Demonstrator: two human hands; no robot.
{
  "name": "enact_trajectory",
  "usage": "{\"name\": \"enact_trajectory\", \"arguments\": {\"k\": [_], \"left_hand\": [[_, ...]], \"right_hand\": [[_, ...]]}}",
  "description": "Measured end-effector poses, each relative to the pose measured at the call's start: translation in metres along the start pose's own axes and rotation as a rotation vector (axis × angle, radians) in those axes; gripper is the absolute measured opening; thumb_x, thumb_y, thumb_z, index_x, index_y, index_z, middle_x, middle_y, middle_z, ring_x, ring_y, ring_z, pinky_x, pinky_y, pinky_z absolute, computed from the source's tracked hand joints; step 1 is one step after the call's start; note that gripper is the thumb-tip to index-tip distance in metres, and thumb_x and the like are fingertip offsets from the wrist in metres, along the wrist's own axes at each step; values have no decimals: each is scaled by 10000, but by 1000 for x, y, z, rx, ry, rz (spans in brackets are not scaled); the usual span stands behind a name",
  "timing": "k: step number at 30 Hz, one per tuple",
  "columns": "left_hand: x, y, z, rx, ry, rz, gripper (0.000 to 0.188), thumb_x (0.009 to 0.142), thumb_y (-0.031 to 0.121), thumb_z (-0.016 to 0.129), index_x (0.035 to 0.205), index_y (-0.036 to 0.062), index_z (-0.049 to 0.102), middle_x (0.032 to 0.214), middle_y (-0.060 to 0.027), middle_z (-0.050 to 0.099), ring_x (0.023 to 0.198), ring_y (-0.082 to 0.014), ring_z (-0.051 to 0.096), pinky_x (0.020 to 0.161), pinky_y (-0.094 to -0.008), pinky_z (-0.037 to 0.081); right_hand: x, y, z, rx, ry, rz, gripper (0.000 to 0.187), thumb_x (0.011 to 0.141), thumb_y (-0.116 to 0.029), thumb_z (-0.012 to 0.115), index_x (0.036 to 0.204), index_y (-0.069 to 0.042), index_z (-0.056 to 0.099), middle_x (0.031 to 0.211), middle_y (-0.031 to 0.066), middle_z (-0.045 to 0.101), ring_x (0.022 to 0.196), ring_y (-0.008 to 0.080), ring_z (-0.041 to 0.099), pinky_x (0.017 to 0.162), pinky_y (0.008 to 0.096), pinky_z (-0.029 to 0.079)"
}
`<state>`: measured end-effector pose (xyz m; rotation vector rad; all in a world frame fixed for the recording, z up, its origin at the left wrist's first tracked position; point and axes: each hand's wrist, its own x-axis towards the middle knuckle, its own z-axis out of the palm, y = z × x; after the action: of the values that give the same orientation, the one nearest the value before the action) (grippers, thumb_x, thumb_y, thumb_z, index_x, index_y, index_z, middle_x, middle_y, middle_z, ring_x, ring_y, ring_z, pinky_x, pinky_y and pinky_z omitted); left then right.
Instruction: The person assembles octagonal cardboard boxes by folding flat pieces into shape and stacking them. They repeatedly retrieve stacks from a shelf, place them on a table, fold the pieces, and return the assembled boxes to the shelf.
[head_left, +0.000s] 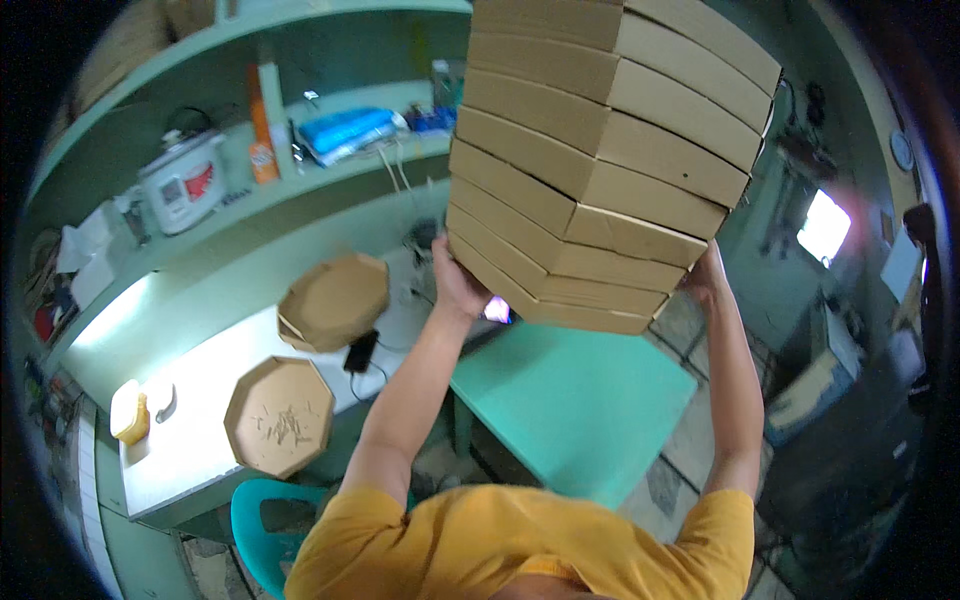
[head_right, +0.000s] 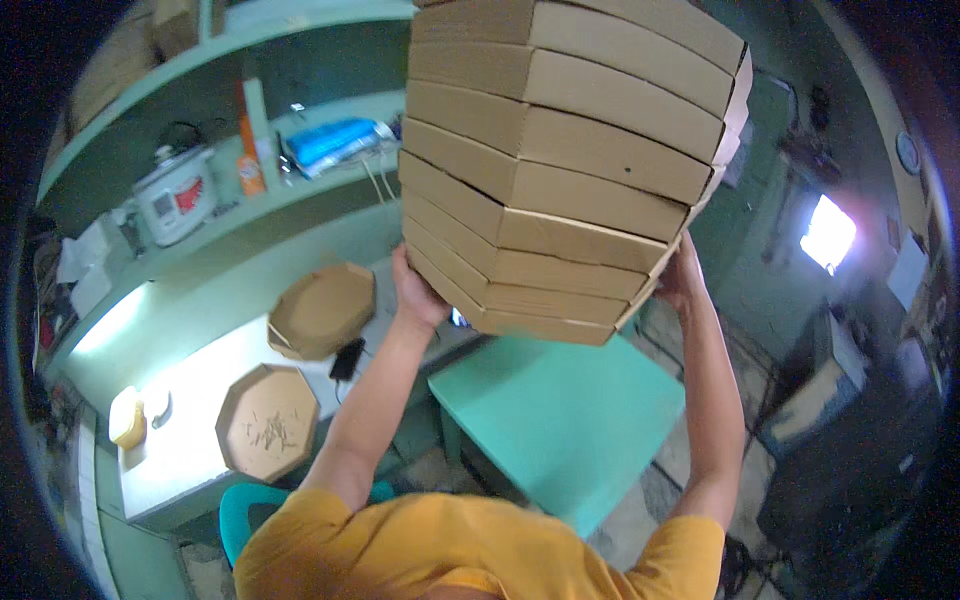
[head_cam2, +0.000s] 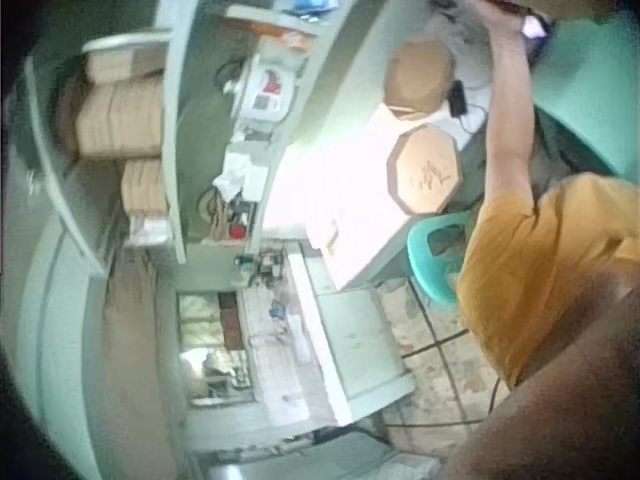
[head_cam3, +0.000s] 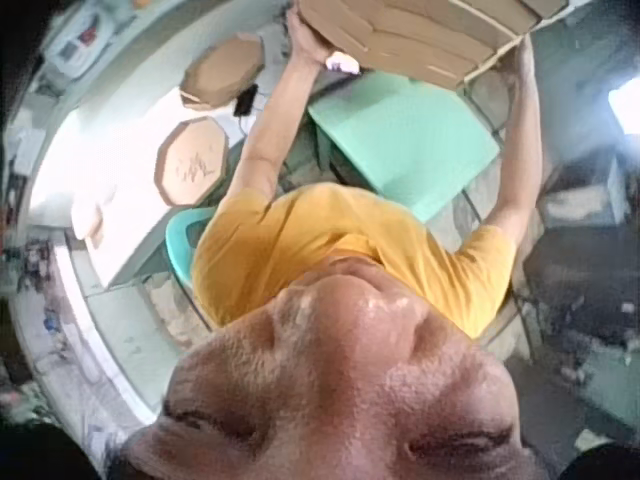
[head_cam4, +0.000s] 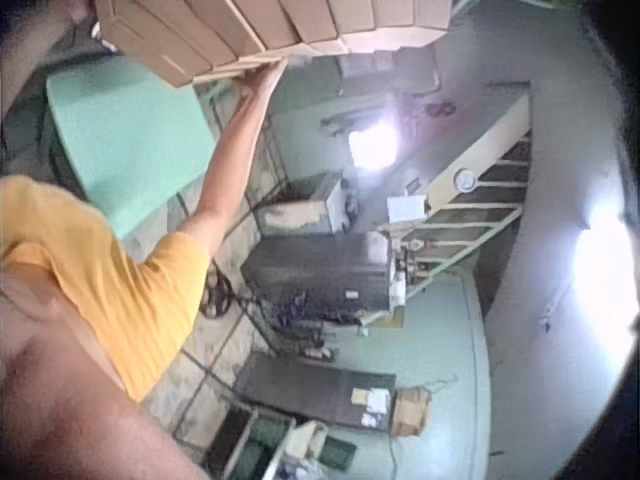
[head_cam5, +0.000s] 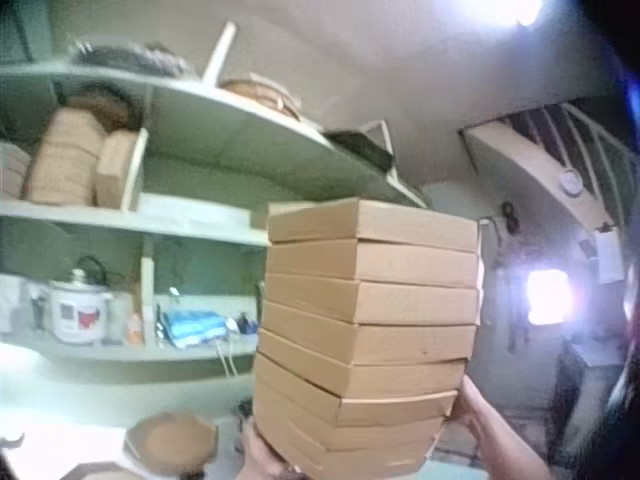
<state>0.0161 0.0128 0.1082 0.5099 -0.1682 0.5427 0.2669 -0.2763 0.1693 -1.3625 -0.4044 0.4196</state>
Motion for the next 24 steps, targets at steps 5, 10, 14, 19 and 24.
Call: {"name": "enact_trajectory", "arguments": {"k": [5,10,14,19,24], "left_hand": [[21,54,51,104,-29,153,652,877,593,364,1323,132,485,1289,-78,548,1184,-294,529,993,-466,434],[53,119,104,182,-163,307,593,845,594,440,1253,173,537,1231,-39,577,1125,-263,555,901,-442,476],[73,172,143,255,-148,359,623,834,599,445,1275,164,509,1257,-61,551,1138,-268,538,884,-453,477],[94,230,189,379,-268,500,586,877,494,383,1326,128,468,1335,-124,479,1211,-313,492,897,-504,498],[123,282,213,415,-289,584,655,877,438,403,1402,61,299,1387,-222,316,1250,-441,407,958,-643,447]], "right_hand": [[46,-64,46,0,-172,-80,1081,701,-901,358,1460,-130,362,1482,209,334,1314,416,349,1032,630,256],[66,-143,103,-56,-231,-234,1207,640,-958,328,1463,-76,341,1506,201,306,1341,434,313,1040,643,229],[80,-200,157,-44,-268,-345,1195,626,-952,376,1443,-81,391,1498,178,325,1345,380,307,1029,620,232],[108,-251,214,-10,-326,-444,1182,623,-943,406,1436,-85,408,1476,181,343,1293,368,345,1012,600,239],[144,-290,265,-9,-228,-606,1085,624,-934,427,1272,-72,550,1253,165,497,1082,313,443,918,511,336]]}}
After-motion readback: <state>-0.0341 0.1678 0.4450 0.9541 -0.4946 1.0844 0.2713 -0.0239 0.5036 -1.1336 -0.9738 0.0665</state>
